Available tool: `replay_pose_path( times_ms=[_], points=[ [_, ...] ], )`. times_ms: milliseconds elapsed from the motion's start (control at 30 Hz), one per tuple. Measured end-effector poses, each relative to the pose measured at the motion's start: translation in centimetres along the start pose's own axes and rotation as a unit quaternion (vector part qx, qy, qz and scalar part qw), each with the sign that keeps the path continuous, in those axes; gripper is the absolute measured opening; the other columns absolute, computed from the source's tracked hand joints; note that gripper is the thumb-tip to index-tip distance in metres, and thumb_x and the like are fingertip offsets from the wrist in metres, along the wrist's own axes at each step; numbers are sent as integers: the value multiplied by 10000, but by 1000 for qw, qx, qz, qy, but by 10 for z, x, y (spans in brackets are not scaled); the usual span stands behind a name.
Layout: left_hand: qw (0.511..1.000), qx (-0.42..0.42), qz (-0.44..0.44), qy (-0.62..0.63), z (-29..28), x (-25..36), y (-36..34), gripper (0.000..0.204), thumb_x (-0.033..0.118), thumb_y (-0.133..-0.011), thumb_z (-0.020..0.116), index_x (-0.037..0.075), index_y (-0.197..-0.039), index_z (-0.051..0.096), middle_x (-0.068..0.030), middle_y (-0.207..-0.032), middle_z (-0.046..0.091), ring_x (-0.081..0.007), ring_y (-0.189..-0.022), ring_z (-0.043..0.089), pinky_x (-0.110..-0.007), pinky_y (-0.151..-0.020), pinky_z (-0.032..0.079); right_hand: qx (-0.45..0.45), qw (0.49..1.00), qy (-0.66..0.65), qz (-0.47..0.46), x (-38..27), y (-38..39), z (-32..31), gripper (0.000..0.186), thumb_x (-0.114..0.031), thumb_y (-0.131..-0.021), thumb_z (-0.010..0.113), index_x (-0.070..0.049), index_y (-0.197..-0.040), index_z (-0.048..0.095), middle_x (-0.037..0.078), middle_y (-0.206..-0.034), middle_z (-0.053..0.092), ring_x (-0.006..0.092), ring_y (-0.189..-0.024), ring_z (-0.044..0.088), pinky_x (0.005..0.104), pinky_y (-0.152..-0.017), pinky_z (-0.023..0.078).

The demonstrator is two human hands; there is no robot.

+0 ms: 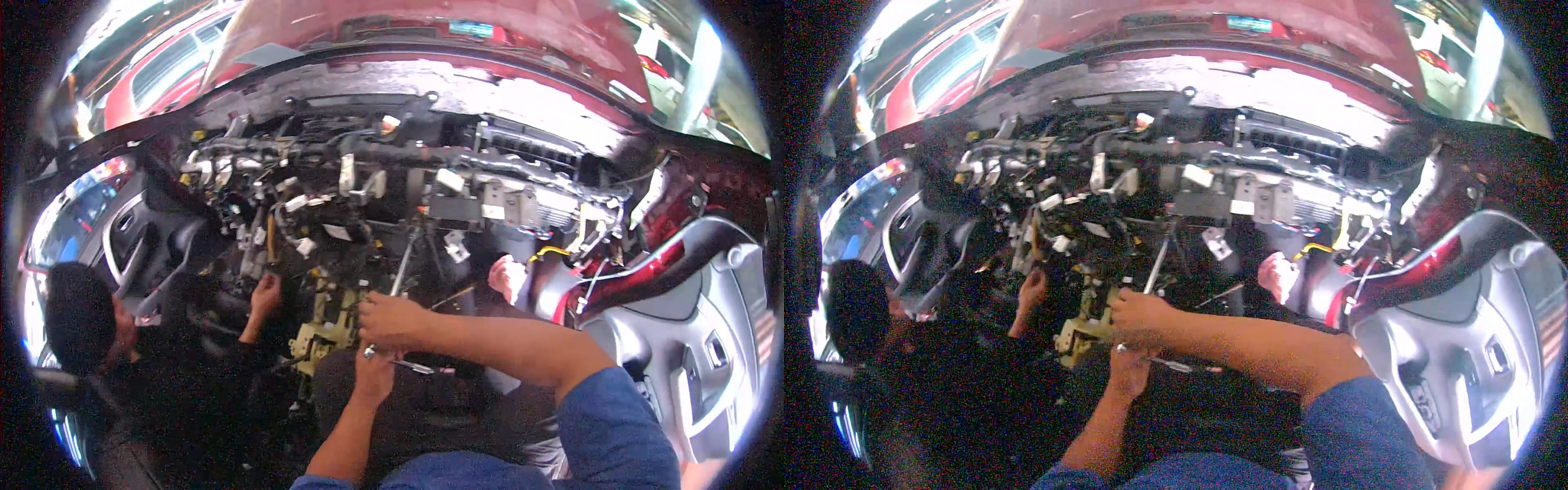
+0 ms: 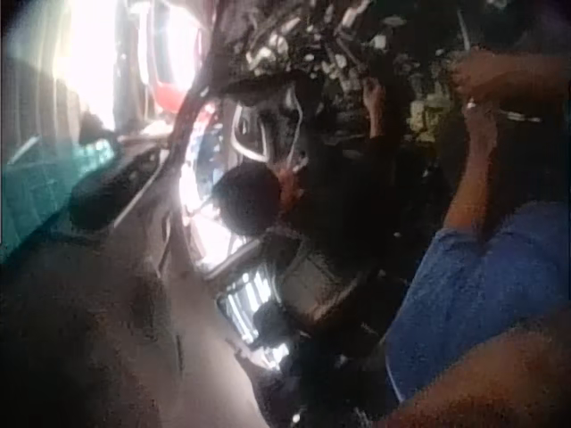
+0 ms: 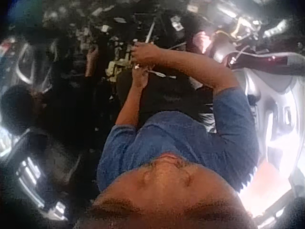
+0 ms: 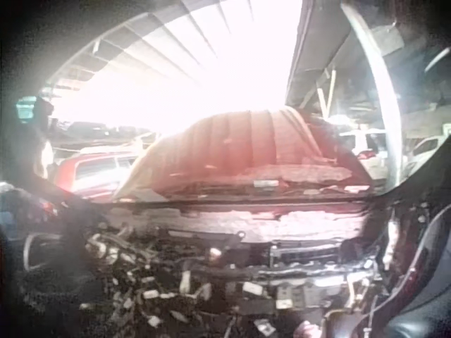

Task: The person uses a socket wrench and their hands to manipulate and connect multiple wiring harnesses and secure metal components within a car's exposed dashboard assembly.

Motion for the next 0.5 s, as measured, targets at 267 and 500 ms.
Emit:
replay_pose_path(
  times_ms=[267,500],
  points=[
    [999,-23,18,-29,29,19,6,381,113,-818,693,82,-1154,517,-42,-1018,590,-163,-859,584,-318,-723,462,-17,998,-38,-43,-1,6,-4,171,-258,-658,670,-135,-776,674,-6,-804,635,203,-948,551,384,-919,387],
    [997,74,-35,-5,24,25,12,481,160,-868,640,83,-1308,460,-11,-790,554,-145,-722,547,-387,-757,489,166,951,-192,179,40,67,-63,442,-176,-678,719,-40,-1080,597,117,-1111,587,293,-1075,542,412,-935,426]
  ],
)
Point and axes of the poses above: each hand's wrist, its own y-axis away from the middle knuckle, its own z-axis out of the palm, x = y × z, the point moved 10 cm from there along -y, towards the middle knuckle
